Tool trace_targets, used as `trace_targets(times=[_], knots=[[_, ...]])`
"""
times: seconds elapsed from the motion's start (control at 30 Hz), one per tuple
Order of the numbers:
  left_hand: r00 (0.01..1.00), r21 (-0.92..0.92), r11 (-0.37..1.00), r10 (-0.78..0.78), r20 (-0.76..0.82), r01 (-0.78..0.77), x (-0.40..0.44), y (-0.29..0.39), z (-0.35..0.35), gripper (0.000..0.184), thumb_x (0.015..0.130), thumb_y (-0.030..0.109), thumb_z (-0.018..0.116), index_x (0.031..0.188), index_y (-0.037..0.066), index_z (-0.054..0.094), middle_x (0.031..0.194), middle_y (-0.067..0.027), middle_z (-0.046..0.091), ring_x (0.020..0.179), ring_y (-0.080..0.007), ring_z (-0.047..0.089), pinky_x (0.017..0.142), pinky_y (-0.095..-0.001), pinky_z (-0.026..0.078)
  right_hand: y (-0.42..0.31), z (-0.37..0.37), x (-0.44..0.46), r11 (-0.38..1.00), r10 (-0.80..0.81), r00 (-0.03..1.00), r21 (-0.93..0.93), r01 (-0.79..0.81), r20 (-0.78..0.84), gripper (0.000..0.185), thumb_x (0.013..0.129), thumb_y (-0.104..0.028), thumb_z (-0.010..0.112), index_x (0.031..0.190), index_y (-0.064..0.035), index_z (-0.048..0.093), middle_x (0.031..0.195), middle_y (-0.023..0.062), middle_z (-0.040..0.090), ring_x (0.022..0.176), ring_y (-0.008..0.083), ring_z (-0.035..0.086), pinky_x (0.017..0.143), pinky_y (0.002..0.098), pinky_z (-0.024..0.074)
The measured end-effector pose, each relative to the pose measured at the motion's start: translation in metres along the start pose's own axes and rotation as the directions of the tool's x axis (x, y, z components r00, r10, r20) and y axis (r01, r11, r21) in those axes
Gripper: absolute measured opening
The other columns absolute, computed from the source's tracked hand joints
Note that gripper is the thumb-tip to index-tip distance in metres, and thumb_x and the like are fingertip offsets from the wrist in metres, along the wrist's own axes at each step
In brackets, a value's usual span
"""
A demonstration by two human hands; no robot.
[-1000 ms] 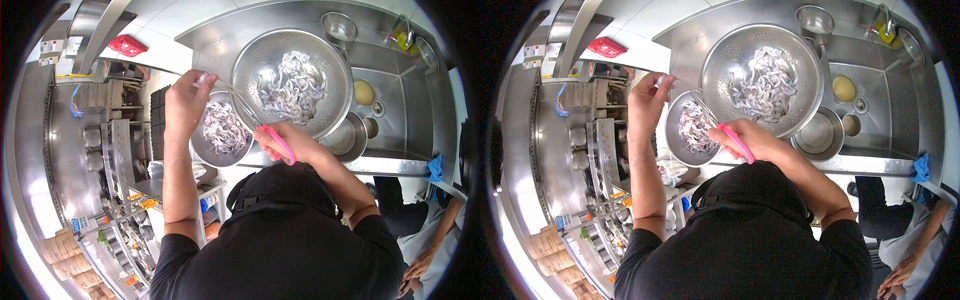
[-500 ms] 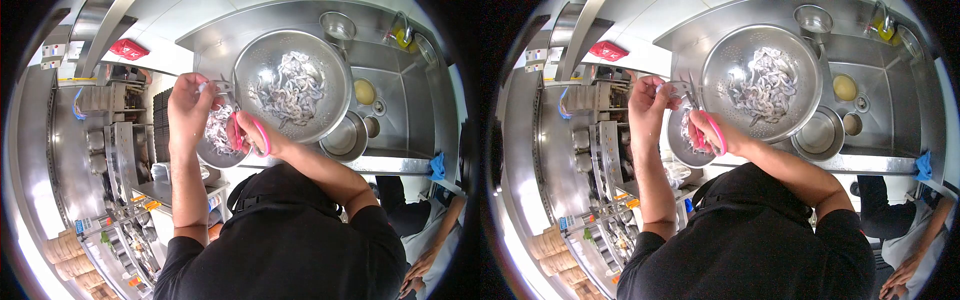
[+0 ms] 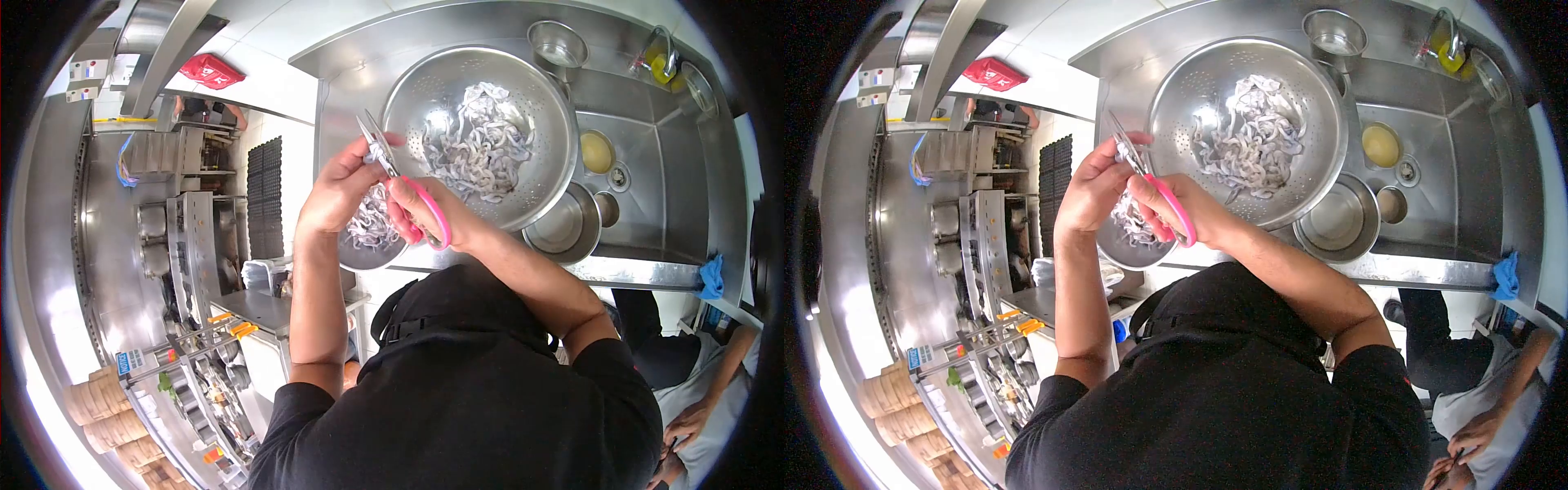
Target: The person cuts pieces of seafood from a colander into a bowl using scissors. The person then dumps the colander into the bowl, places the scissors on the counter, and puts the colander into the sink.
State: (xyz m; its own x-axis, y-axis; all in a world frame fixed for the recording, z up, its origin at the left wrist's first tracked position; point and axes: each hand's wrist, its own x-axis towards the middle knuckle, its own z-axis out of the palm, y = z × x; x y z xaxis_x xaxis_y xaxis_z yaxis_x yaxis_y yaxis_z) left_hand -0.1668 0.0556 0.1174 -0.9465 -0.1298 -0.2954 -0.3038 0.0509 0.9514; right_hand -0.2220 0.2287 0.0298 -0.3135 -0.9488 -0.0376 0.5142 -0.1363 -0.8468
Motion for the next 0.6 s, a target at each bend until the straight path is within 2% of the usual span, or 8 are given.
trace_targets(times=[0.07,0.17,0.27,0.4,0.5,0.6], knots=[[0.998,0.040,0.997,-0.060,0.028,0.058,-0.001,-0.008,-0.009,0.029,0.107,0.009,0.053,0.133,0.001,0.061,0.111,-0.0022,0.068,0.101,-0.0118,0.061,0.093,-0.0276,0.048,-0.004,0.000,-0.001,1.000,-0.006,1.000,0.013,0.007,-0.026,0.069,0.106,-0.069,0.040,0.078,-0.0085,0.056,0.066,0.0021,0.055,0.057,0.0125,0.055,0.054,0.0280,0.0419],[0.994,0.106,0.994,-0.009,0.109,-0.003,-0.001,-0.019,-0.015,0.024,0.112,0.018,0.050,0.125,0.003,0.064,0.109,-0.0016,0.068,0.099,-0.0116,0.061,0.091,-0.0276,0.048,-0.013,-0.002,-0.003,0.999,0.017,0.999,0.036,-0.016,-0.035,0.069,0.107,-0.069,0.040,0.075,-0.0093,0.055,0.066,0.0023,0.054,0.057,0.0122,0.054,0.052,0.0276,0.0397],[0.999,0.160,0.987,0.009,0.042,-0.016,-0.004,-0.020,-0.006,0.026,0.113,0.023,0.050,0.118,0.003,0.066,0.100,-0.0003,0.067,0.094,-0.0113,0.058,0.088,-0.0300,0.049,-0.008,-0.004,-0.001,0.998,0.008,1.000,0.068,-0.007,-0.016,0.069,0.107,-0.069,0.040,0.074,-0.0100,0.053,0.064,0.0018,0.052,0.054,0.0115,0.052,0.050,0.0272,0.0374],[1.000,0.285,0.958,0.021,0.008,-0.022,-0.003,-0.035,-0.014,0.025,0.112,0.022,0.051,0.119,0.002,0.065,0.098,-0.0019,0.067,0.090,-0.0111,0.058,0.084,-0.0306,0.049,-0.002,-0.004,-0.001,0.994,0.025,1.000,0.107,-0.024,-0.013,0.069,0.106,-0.070,0.038,0.072,-0.0109,0.049,0.058,0.0001,0.048,0.048,0.0106,0.048,0.047,0.0263,0.0359],[0.995,0.405,0.914,-0.001,-0.098,0.041,-0.007,-0.044,-0.017,0.022,0.109,0.018,0.054,0.118,0.001,0.065,0.095,-0.0031,0.066,0.086,-0.0110,0.057,0.080,-0.0308,0.049,-0.007,-0.005,-0.002,0.982,-0.035,0.994,0.181,0.054,-0.107,0.069,0.100,-0.073,0.053,0.067,-0.0124,0.052,0.053,-0.0018,0.048,0.041,0.0094,0.047,0.040,0.0251,0.0348],[0.975,0.478,0.871,-0.006,-0.222,0.114,-0.017,-0.054,-0.027,0.020,0.107,0.016,0.056,0.113,0.001,0.067,0.089,-0.0025,0.064,0.082,-0.0106,0.056,0.077,-0.0296,0.048,-0.023,-0.020,-0.009,0.988,-0.076,0.990,0.126,0.091,-0.119,0.068,0.100,-0.072,0.054,0.066,-0.0128,0.052,0.053,-0.0020,0.048,0.041,0.0093,0.048,0.041,0.0251,0.0363]])
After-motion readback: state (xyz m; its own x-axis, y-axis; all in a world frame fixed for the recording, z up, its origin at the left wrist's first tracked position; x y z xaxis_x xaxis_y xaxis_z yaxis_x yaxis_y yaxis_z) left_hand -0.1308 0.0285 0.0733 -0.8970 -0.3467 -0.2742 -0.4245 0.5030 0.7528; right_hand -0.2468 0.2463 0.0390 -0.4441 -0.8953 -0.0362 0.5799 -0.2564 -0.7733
